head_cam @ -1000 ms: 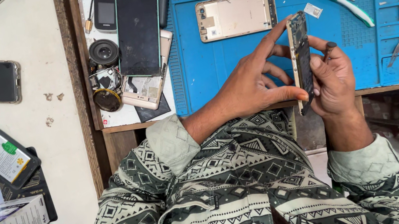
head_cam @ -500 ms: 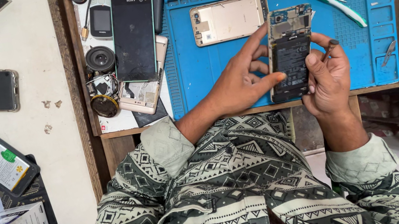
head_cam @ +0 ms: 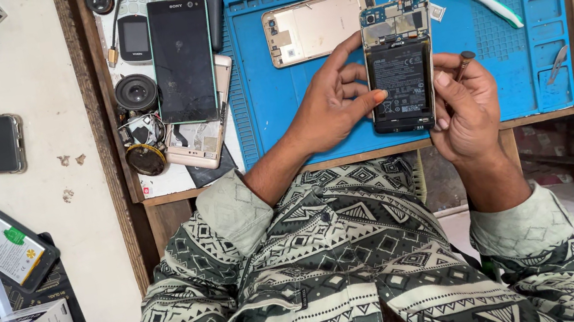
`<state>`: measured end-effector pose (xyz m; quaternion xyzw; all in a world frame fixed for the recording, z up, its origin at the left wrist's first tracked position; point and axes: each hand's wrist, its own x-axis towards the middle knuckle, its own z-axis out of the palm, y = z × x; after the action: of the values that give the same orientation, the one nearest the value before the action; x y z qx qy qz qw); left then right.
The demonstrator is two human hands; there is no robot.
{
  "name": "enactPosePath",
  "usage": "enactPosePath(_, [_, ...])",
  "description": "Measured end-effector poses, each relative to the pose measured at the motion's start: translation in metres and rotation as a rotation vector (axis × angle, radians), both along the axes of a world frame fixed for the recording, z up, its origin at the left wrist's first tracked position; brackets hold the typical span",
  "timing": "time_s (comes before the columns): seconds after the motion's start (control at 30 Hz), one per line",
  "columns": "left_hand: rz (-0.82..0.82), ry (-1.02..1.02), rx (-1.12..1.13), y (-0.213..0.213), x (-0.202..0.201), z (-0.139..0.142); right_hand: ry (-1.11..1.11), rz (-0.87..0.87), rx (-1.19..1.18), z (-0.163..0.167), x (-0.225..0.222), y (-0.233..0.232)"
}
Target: The person repairs a smartphone at a workbench. They use a screwdriver on the exposed internals of an opened phone, detach the back cover and battery, work on the frame, then reassemble the phone and insert the SIM tray into the side of the device.
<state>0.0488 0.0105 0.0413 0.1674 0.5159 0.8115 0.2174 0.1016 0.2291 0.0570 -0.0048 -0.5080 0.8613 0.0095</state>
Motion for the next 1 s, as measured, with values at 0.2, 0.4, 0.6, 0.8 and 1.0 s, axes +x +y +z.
enactPosePath(0.2, [0.008,-0.005,-0.017,0.001,0.0,-0.002,-0.03,-0.017,0.026,0.005,-0.001,-0.001])
enactPosePath(0.4, [0.016,-0.027,-0.027,0.003,-0.002,-0.005,-0.046,-0.007,0.01,0.007,-0.001,0.0])
enactPosePath(0.6, [0.023,-0.017,-0.043,0.003,-0.003,-0.004,-0.038,0.005,0.018,0.008,-0.001,0.0])
enactPosePath(0.8, [0.023,-0.003,-0.052,0.004,-0.004,-0.005,-0.029,0.024,0.007,0.004,-0.001,0.003])
enactPosePath(1.0, [0.005,-0.06,0.052,0.005,-0.007,-0.016,0.087,-0.068,0.301,0.003,-0.008,0.03])
